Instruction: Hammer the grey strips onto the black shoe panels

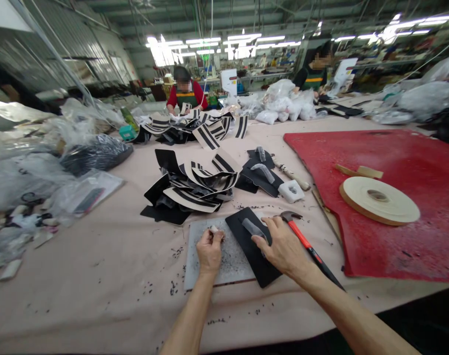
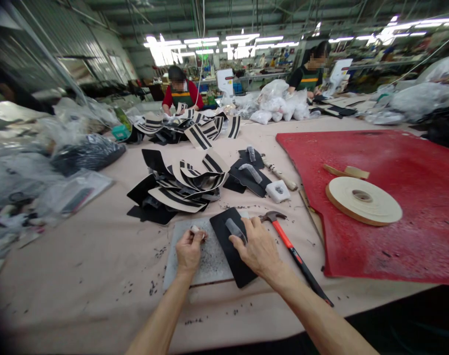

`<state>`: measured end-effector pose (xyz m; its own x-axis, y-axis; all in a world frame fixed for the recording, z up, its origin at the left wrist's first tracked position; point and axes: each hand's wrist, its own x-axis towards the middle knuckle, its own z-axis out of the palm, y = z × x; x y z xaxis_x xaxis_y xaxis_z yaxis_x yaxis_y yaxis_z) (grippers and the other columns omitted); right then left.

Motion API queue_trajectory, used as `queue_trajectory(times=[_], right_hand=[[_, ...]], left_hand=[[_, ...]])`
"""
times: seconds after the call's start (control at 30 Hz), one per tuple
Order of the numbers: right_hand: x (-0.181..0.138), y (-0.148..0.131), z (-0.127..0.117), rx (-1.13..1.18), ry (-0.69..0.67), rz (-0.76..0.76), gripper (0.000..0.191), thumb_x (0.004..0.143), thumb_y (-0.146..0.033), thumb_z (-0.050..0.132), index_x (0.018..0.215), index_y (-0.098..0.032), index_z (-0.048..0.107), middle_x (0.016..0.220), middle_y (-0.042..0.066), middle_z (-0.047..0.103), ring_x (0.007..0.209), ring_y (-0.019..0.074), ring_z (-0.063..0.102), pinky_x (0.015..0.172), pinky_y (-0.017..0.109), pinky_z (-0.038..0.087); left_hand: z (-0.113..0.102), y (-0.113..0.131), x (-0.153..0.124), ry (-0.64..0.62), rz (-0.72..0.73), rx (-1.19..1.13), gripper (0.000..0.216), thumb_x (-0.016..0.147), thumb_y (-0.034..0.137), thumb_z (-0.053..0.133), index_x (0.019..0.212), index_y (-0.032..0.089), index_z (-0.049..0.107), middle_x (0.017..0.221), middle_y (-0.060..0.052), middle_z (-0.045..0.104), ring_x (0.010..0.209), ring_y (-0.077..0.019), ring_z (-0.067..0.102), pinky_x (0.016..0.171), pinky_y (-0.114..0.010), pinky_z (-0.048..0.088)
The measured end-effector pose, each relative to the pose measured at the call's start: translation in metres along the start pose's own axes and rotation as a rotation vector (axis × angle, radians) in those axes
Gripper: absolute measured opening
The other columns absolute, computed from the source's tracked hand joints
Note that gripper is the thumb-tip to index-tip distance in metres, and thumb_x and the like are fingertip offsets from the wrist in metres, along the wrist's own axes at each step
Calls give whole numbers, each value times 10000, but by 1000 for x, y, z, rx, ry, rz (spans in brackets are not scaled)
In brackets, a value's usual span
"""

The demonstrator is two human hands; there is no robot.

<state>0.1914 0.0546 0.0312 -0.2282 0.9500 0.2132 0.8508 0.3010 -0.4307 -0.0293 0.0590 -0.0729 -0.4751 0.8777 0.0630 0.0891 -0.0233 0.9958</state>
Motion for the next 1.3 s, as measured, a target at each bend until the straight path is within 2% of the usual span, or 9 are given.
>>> queue_trajectory(times=[0.1, 0.2, 0.33, 0.47, 0.63, 0.8, 0.9, 1.3], right_hand=[[11, 6, 10, 183, -253, 171, 536, 968, -435, 493, 1408, -129, 496, 1053, 139, 705, 926, 265, 676, 805, 355, 478], [2, -5, 32, 291, -333, 185, 553, 990, -417, 398, 1444, -111, 478, 1001, 141, 736, 916, 264, 695, 827, 357, 476], [-17, -25, 57, 299, -298, 178, 547, 968, -383, 379, 1388, -74, 543, 1074, 179, 738, 995, 281, 699, 893, 365, 477], [-24, -26, 66, 371, -239, 230, 560, 954, -386, 357, 1349, -59, 584, 1159, 192, 719, 1064, 290, 686, 945, 386, 478], [-22, -18, 67, 441, -186, 191, 489, 930, -354, 384, 1213, -81, 675, 1005, 146, 757, 943, 269, 714, 868, 369, 507], [-19, -16, 66, 478, -169, 190, 457, 928, -353, 387, 1150, -99, 696, 803, 96, 744, 791, 246, 709, 764, 342, 509], [-18, -16, 66, 486, -189, 202, 470, 929, -362, 381, 1160, -94, 690, 724, 77, 719, 722, 237, 694, 716, 327, 493], [-18, -16, 67, 472, -215, 205, 428, 930, -344, 415, 1154, -110, 695, 764, 91, 732, 729, 234, 688, 732, 320, 471]], left_hand=[[0, 0, 0, -6, -15, -44, 277, 803, 436, 718, 840, 164, 686, 737, -39, 730, 685, -180, 701, 677, -266, 573], [-1, 7, 2, -11, -53, -138, 315, 793, 452, 728, 878, 151, 692, 777, -52, 745, 722, -190, 719, 725, -297, 595], [9, 26, 10, -90, -24, -206, 322, 800, 445, 731, 938, 155, 696, 856, -61, 764, 794, -199, 740, 788, -321, 603], [34, 43, 23, -248, 21, -177, 276, 809, 399, 722, 946, 160, 703, 851, -56, 773, 804, -201, 745, 788, -309, 592], [60, 36, 33, -377, 37, -100, 283, 817, 414, 701, 948, 162, 709, 850, -62, 782, 800, -207, 750, 763, -309, 590], [60, 16, 32, -373, -10, -92, 349, 848, 477, 664, 974, 152, 672, 866, -76, 784, 825, -220, 757, 789, -340, 600], [58, 12, 32, -391, -16, -98, 352, 857, 486, 660, 974, 154, 663, 867, -76, 781, 828, -219, 755, 792, -336, 594], [62, 22, 26, -377, 80, 115, 257, 868, 423, 632, 950, 186, 688, 889, -66, 790, 829, -207, 740, 773, -295, 562]])
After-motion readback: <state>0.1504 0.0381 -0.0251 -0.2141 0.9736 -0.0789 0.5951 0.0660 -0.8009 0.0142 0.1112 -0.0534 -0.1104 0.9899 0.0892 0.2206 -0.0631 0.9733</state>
